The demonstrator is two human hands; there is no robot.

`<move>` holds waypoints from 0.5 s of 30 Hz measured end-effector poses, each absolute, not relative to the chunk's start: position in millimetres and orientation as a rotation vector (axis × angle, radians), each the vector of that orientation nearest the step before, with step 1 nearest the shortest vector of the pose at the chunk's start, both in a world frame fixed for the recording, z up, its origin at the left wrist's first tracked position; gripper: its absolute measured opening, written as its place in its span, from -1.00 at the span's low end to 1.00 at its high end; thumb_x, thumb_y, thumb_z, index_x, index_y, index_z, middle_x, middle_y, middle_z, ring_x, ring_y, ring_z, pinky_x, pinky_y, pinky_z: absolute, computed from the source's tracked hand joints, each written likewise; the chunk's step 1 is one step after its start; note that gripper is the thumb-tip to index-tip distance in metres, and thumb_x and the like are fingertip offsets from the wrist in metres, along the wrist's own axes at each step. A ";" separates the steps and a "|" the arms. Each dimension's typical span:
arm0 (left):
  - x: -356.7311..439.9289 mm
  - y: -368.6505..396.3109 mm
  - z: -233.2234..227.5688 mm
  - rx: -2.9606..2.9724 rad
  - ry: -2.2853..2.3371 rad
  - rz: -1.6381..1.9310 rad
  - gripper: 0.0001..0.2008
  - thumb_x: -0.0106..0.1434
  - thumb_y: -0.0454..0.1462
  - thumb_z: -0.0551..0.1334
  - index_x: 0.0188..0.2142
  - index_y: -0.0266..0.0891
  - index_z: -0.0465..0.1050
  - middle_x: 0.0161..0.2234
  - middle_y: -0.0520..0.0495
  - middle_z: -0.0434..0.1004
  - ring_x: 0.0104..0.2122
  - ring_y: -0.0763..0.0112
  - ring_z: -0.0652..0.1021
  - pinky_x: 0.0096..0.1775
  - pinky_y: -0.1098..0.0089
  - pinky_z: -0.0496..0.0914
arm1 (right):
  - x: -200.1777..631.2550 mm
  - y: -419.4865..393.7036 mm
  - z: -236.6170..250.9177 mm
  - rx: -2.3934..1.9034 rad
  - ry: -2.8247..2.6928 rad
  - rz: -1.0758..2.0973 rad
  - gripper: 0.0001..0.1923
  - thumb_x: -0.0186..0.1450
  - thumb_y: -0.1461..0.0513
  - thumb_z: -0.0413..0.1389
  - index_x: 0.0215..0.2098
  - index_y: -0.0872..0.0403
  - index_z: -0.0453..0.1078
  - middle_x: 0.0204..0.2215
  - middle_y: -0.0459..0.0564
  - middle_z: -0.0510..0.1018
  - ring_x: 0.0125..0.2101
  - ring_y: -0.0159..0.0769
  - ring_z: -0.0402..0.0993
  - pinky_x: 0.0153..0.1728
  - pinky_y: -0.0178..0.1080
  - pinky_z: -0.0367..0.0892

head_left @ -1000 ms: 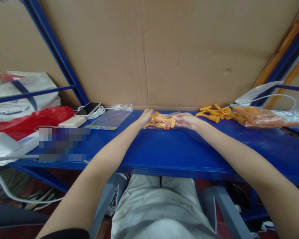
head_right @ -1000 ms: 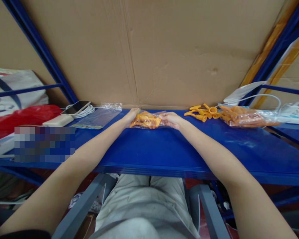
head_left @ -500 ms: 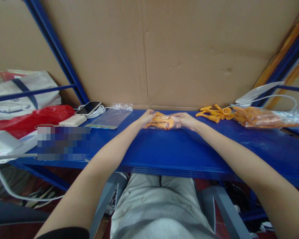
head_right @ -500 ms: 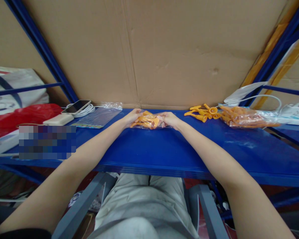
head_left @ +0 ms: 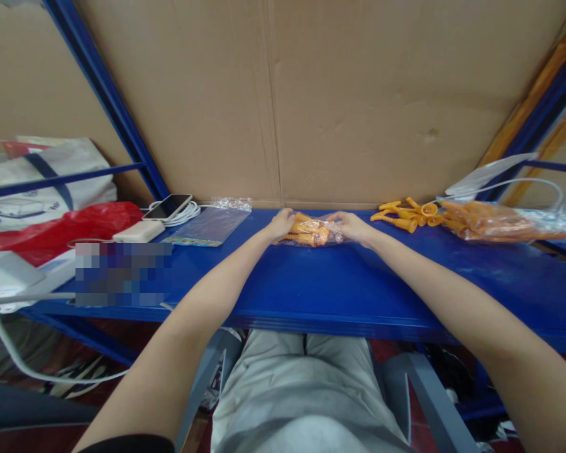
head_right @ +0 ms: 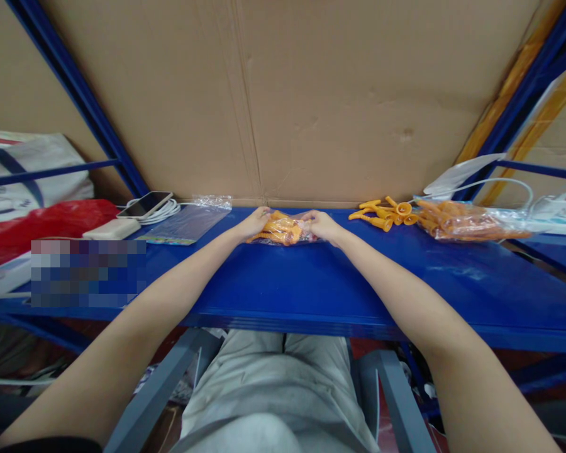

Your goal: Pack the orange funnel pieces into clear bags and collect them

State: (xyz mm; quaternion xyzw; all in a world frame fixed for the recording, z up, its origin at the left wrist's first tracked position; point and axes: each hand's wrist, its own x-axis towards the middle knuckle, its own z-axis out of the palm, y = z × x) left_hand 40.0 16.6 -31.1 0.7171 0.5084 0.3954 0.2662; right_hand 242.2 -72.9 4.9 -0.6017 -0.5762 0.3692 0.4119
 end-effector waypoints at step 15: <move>30.8 13.0 -22.1 2.219 1.545 1.055 -0.57 0.16 -0.49 0.12 -0.04 -0.16 0.56 0.26 -0.18 0.37 0.30 0.09 0.30 0.30 -0.06 0.10 | 253.8 -68.2 9.9 -1.300 -1.799 0.892 -0.89 0.11 0.31 0.24 -0.57 0.10 0.51 -0.53 -0.09 0.59 -0.44 -0.40 0.44 -0.31 -0.36 0.30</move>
